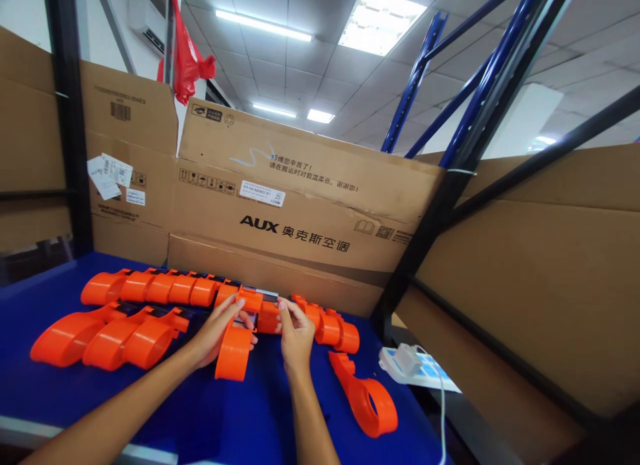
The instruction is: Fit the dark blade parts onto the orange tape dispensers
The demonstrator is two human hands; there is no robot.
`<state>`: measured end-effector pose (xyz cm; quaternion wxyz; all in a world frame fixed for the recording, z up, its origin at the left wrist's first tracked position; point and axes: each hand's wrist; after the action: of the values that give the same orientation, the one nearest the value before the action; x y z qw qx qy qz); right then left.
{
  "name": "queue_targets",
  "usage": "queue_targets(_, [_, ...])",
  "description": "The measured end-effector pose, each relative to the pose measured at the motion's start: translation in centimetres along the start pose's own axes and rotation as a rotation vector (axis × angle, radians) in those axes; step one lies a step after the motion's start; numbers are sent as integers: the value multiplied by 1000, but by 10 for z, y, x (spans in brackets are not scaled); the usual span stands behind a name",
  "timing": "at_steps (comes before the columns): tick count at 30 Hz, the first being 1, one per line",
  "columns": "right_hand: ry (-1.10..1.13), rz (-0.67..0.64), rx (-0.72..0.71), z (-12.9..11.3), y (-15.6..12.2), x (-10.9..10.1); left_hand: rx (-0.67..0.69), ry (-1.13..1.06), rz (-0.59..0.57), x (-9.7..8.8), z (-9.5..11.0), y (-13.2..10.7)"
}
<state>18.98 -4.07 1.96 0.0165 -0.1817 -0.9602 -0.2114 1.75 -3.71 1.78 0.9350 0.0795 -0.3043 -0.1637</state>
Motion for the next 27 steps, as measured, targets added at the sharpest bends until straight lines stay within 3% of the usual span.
queue_targets(13, [-138,-188,-117,-4,-9,10,28,138,-82,-5,-2,-1])
queue_targets(18, [-211,-202,-107,-1,-13,13,-37,-22,42,-7,11,4])
queue_targets(24, [-626,-724,-288,1,-34,27,-118,-263,175,-26,27,12])
queue_targets(27, [-735,-760,-326,4,-43,35,-129,-323,204,-31,29,14])
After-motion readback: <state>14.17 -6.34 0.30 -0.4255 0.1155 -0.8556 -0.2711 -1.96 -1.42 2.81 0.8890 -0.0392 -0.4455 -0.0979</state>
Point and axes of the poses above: each hand's wrist, its own y-axis towards the middle knuckle, its own x-axis out of the palm, z = x × y, and after that the axes turned 7 degrees about x, right-handed
